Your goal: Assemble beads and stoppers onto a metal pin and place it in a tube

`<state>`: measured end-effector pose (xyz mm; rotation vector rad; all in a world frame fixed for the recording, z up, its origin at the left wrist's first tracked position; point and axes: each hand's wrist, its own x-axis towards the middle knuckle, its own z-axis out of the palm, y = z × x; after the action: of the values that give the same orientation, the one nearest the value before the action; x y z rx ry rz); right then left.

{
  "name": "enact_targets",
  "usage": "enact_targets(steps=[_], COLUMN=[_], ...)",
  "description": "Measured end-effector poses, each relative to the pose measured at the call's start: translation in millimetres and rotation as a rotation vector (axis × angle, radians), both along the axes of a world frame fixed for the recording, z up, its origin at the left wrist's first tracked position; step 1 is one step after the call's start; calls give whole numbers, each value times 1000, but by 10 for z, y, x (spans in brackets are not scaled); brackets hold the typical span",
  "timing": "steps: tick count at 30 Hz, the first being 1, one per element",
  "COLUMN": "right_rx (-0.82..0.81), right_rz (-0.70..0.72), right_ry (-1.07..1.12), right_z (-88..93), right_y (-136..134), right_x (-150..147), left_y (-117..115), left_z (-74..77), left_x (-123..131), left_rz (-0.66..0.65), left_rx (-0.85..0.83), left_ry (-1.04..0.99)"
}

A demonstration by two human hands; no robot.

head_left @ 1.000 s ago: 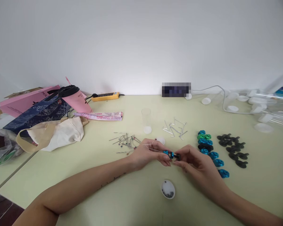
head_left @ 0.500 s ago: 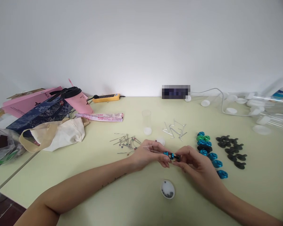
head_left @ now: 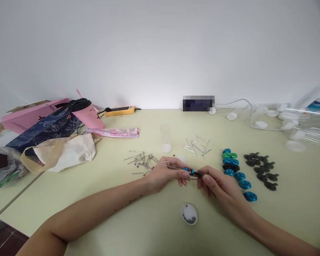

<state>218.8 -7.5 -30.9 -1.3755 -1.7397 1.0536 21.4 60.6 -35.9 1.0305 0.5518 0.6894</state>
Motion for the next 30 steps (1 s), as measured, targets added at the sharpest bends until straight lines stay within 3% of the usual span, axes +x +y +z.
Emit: enact_targets(steps=[13,30], right_rx=[14,-11], right_rz=[-84,-56], right_ry=[23,-9], right_z=[-19,-9], right_y=[22,8], right_x=[-33,-17], left_y=[11,0], left_z=[-18,6], left_x=[-5,-1], left_rz=[-4,-12], left_rx=[10,21], left_ry=[12,44])
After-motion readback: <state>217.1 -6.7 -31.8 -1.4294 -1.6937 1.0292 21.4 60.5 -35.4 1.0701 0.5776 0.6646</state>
